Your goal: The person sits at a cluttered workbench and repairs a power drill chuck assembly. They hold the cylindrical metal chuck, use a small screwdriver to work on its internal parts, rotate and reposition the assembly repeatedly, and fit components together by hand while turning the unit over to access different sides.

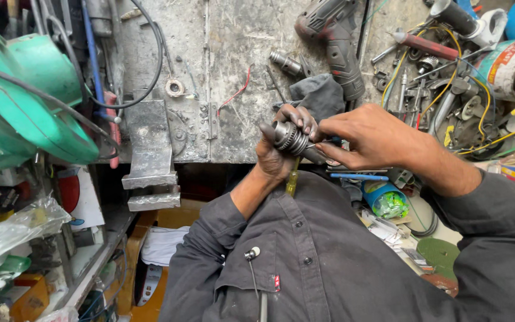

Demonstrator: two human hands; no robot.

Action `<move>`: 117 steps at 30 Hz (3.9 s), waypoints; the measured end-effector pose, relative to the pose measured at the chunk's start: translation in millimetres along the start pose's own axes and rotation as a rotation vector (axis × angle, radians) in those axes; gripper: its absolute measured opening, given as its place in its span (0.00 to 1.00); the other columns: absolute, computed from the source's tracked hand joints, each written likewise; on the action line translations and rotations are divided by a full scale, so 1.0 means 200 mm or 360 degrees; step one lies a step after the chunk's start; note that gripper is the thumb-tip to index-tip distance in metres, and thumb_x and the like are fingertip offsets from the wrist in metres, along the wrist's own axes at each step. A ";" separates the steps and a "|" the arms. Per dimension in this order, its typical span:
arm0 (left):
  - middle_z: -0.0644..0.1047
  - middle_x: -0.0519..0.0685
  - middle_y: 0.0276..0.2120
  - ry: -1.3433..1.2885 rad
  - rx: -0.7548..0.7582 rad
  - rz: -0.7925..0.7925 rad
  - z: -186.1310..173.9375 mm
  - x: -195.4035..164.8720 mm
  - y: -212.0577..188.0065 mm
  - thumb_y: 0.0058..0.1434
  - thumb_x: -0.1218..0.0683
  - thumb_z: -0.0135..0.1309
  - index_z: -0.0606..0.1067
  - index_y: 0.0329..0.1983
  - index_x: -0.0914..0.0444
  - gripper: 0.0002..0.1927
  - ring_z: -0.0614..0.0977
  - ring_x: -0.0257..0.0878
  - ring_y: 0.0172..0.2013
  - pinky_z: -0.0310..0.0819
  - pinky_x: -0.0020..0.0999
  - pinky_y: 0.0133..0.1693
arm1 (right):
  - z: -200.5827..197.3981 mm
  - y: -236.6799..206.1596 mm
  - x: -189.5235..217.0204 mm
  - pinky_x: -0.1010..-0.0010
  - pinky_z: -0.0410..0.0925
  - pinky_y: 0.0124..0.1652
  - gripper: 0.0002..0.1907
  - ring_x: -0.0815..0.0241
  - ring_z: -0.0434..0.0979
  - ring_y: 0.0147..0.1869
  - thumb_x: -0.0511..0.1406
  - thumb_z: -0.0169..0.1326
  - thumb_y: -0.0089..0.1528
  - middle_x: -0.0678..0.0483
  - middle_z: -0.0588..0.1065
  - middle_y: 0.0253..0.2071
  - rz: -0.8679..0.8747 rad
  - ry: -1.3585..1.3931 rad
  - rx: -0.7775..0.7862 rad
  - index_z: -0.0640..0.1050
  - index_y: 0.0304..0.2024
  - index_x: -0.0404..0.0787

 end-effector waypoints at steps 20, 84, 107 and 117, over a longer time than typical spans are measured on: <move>0.68 0.51 0.31 0.0066 -0.0273 -0.0029 -0.03 -0.03 -0.07 0.67 0.46 0.46 0.71 0.30 0.66 0.19 0.72 0.44 0.38 0.67 0.39 0.45 | 0.18 -0.11 0.04 0.62 0.68 0.24 0.09 0.48 0.78 0.25 0.37 0.63 0.58 0.49 0.77 0.25 0.0008 0.0076 -0.0302 0.77 0.32 0.39; 0.71 0.51 0.37 0.1646 0.0193 0.0559 0.29 -0.15 -0.24 0.47 0.52 0.69 0.68 0.39 0.60 0.23 0.76 0.46 0.38 0.70 0.37 0.42 | 0.56 -0.25 -0.34 0.70 0.68 0.33 0.06 0.59 0.78 0.29 0.34 0.61 0.47 0.55 0.76 0.25 -0.0451 0.0892 -0.0482 0.76 0.24 0.40; 0.65 0.59 0.65 0.1636 -0.0490 -0.0156 -0.32 0.10 -0.26 0.51 0.64 0.52 0.39 0.78 0.66 0.54 0.67 0.46 0.66 0.59 0.37 0.67 | 0.80 -0.12 -0.59 0.78 0.53 0.20 0.15 0.75 0.61 0.19 0.40 0.52 0.68 0.63 0.66 0.18 0.0961 0.1675 -0.0387 0.75 0.29 0.39; 0.68 0.55 0.44 0.1215 -0.0851 -0.0440 -0.40 0.14 -0.16 0.50 0.68 0.44 0.47 0.75 0.64 0.46 0.70 0.42 0.40 0.68 0.36 0.39 | 0.75 -0.02 -0.60 0.78 0.50 0.23 0.16 0.78 0.56 0.23 0.41 0.54 0.70 0.67 0.65 0.23 0.0880 0.1741 -0.0470 0.75 0.30 0.41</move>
Point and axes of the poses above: each hand's wrist, its own y-axis towards the middle knuckle, its own z-axis out of the palm, x = y × z, the point moved 7 cm from there along y, towards the middle knuckle
